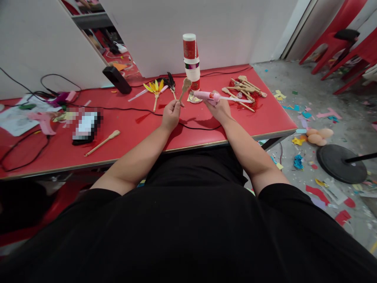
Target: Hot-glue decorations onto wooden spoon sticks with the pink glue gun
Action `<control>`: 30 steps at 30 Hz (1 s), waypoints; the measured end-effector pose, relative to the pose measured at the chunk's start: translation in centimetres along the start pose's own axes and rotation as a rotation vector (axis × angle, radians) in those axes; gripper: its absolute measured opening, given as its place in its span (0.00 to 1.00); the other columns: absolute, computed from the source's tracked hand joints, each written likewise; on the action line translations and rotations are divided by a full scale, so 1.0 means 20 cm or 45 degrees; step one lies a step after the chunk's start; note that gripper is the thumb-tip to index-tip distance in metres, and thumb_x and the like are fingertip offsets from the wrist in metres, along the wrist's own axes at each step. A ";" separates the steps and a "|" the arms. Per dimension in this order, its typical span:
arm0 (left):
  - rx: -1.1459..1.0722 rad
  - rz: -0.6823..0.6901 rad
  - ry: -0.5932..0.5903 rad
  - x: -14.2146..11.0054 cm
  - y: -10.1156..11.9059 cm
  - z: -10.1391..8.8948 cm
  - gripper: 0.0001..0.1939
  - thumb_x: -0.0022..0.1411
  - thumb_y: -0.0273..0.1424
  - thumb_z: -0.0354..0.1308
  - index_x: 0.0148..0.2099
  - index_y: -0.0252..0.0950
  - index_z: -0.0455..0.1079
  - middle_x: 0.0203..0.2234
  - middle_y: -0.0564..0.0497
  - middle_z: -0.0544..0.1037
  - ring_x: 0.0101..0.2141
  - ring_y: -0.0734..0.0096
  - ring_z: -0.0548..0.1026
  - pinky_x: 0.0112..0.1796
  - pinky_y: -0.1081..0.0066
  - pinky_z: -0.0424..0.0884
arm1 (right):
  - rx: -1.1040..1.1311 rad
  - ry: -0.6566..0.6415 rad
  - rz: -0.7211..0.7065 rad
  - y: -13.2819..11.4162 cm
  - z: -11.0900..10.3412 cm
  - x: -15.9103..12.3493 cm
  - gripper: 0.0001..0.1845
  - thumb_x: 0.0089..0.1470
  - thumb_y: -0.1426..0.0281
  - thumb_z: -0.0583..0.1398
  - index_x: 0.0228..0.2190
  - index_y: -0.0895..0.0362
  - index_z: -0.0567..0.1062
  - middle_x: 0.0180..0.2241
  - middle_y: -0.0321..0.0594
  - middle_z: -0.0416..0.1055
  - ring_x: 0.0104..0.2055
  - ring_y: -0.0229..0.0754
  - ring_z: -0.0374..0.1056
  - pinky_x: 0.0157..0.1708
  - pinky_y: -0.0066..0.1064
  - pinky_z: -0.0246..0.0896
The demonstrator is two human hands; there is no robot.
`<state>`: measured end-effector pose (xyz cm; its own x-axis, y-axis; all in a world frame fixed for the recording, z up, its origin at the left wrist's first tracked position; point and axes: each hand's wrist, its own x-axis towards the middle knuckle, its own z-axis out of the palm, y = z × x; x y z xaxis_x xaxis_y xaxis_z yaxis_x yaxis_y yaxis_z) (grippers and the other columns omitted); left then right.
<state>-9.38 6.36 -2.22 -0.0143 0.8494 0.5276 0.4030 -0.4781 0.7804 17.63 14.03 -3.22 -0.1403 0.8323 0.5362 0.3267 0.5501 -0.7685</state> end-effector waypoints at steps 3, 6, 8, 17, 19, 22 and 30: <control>-0.002 -0.005 0.059 0.00 0.01 0.00 0.29 0.84 0.59 0.54 0.41 0.42 0.74 0.28 0.51 0.71 0.35 0.62 0.72 0.40 0.64 0.68 | 0.032 0.072 -0.033 -0.01 -0.01 0.00 0.29 0.65 0.39 0.71 0.38 0.47 0.67 0.34 0.34 0.59 0.42 0.49 0.67 0.56 0.54 0.79; 0.021 0.015 0.041 -0.01 0.01 0.00 0.29 0.84 0.61 0.52 0.41 0.42 0.73 0.27 0.52 0.68 0.33 0.63 0.70 0.39 0.64 0.66 | 0.034 0.111 -0.053 -0.03 -0.02 -0.01 0.29 0.65 0.39 0.70 0.38 0.47 0.68 0.34 0.34 0.60 0.44 0.50 0.68 0.57 0.55 0.79; 0.014 0.023 0.013 -0.01 0.00 0.00 0.30 0.83 0.63 0.52 0.42 0.43 0.73 0.26 0.54 0.65 0.31 0.63 0.68 0.37 0.63 0.64 | 0.034 0.104 -0.053 -0.05 -0.02 -0.01 0.29 0.65 0.39 0.71 0.39 0.47 0.68 0.34 0.35 0.60 0.45 0.51 0.68 0.58 0.56 0.79; -0.094 -0.019 -0.041 -0.02 -0.02 -0.01 0.34 0.79 0.68 0.53 0.42 0.43 0.74 0.24 0.55 0.62 0.27 0.66 0.62 0.35 0.62 0.61 | -0.015 0.068 0.014 -0.15 -0.03 -0.03 0.29 0.65 0.36 0.69 0.43 0.47 0.73 0.35 0.38 0.66 0.47 0.56 0.73 0.60 0.60 0.80; -0.082 -0.016 -0.032 -0.02 -0.02 -0.01 0.33 0.79 0.67 0.54 0.42 0.43 0.74 0.25 0.54 0.63 0.28 0.65 0.64 0.36 0.62 0.62 | -0.003 0.070 0.018 -0.15 -0.03 -0.03 0.30 0.65 0.35 0.69 0.42 0.48 0.73 0.35 0.38 0.67 0.48 0.56 0.74 0.62 0.61 0.80; -0.065 -0.017 -0.036 -0.02 -0.01 -0.01 0.31 0.80 0.64 0.55 0.42 0.42 0.75 0.26 0.54 0.64 0.29 0.65 0.65 0.37 0.63 0.63 | 0.005 0.072 0.025 -0.14 -0.03 -0.03 0.32 0.63 0.33 0.69 0.41 0.48 0.72 0.35 0.39 0.69 0.48 0.57 0.75 0.63 0.62 0.80; -0.111 -0.017 -0.046 -0.02 0.00 -0.01 0.27 0.81 0.59 0.57 0.44 0.41 0.78 0.25 0.54 0.64 0.31 0.64 0.67 0.38 0.64 0.66 | 0.020 0.048 0.052 -0.14 -0.03 -0.02 0.31 0.61 0.36 0.72 0.41 0.49 0.75 0.38 0.42 0.74 0.52 0.59 0.77 0.65 0.62 0.79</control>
<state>-9.61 5.95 -2.43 0.0145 0.8625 0.5059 0.3215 -0.4831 0.8144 17.33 12.13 -1.18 -0.0915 0.8513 0.5167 0.3171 0.5168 -0.7953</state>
